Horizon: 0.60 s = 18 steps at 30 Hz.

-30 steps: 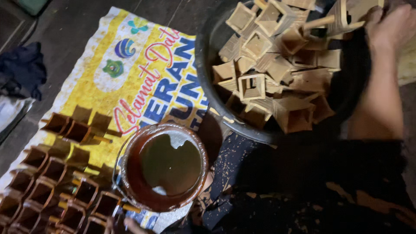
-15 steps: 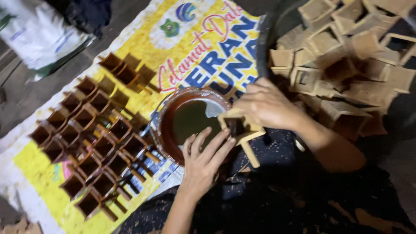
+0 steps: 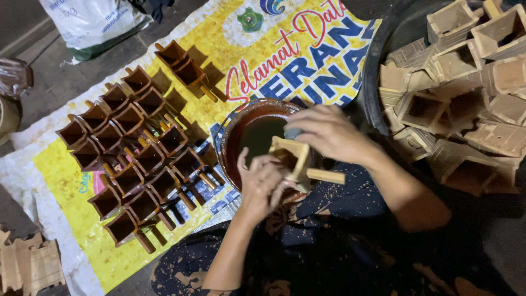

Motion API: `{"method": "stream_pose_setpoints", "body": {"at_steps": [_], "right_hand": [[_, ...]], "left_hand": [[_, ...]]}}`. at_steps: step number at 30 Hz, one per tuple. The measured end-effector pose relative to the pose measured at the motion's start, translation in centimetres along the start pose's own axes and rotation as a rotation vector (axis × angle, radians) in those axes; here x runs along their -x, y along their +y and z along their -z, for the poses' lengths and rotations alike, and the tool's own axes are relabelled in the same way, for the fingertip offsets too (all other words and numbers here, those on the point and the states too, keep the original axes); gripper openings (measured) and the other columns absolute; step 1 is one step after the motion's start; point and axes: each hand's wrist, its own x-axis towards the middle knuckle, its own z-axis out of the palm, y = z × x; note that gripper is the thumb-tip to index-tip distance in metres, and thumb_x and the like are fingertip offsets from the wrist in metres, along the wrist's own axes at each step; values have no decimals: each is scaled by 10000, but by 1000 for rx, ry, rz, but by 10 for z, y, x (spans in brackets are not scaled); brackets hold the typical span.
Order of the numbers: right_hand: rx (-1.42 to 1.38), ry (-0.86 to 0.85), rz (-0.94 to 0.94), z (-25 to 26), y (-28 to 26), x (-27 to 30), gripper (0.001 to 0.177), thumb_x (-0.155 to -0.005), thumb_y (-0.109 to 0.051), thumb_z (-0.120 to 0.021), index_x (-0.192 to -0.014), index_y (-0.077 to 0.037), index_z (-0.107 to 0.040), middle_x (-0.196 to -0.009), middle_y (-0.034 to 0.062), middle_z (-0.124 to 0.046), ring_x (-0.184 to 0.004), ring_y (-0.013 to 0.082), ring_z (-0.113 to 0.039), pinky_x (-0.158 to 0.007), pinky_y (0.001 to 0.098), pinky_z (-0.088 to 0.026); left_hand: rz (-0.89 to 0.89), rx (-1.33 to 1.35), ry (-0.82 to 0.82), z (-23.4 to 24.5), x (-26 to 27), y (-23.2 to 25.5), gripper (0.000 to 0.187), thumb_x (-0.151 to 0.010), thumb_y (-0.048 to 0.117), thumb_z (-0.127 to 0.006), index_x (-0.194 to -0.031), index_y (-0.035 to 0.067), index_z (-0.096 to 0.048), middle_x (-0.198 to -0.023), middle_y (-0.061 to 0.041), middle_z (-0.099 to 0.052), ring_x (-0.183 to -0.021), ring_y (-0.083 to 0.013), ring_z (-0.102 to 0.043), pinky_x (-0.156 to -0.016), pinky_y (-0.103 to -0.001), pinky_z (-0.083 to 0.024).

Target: The person stains small wooden containers by dipping them into a bowl of liquid stain and applying the stain to the surfaces with a small piece of foam.

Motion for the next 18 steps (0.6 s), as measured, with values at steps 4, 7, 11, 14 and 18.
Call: {"method": "stream_pose_setpoints", "body": {"at_steps": [4, 7, 11, 14, 18], "right_hand": [[-353, 89, -249, -16, 18, 47, 481, -955, -304, -746, -1404, -145, -677, -1248, 114, -744, -1122, 308, -682, -957, 487, -522], [-526, 82, -388, -42, 14, 64, 476, -891, -255, -820, -1338, -120, -724, -1109, 155, -789, -987, 314, -728, -912, 482, -566], [-594, 224, -412, -67, 0, 55, 300, -878, -128, -836, -1165, -64, -777, -1009, 142, -828, -924, 258, -767, -831, 454, -603], [-576, 323, -410, -84, 1, 53, 224, -886, -77, -829, -1110, -74, -808, -973, 116, -841, -879, 252, -790, -824, 410, -611], [-468, 373, -399, -94, -2, 41, 215, -898, -153, -846, -1108, -125, -810, -953, 91, -812, -887, 241, -790, -794, 375, -611]], "left_hand": [[177, 74, 163, -14, 22, -27, 304, -974, 491, -700, -946, 196, -769, -927, 8, -737, -1133, -271, -639, -1189, -681, -150], [245, 94, 233, -20, 31, -42, 281, -944, 477, -748, -927, 197, -771, -908, 10, -739, -1113, -273, -643, -1190, -653, -157], [295, 125, 256, -17, 29, -43, 241, -947, 438, -761, -942, 197, -768, -894, -1, -737, -1076, -274, -651, -1184, -609, -163], [321, 134, 270, -16, 28, -41, 248, -920, 432, -791, -937, 186, -772, -894, -7, -744, -1074, -274, -660, -1183, -599, -173], [365, 124, 283, -20, 34, -48, 229, -922, 422, -791, -937, 194, -779, -900, 1, -755, -1079, -271, -664, -1196, -606, -152]]}}
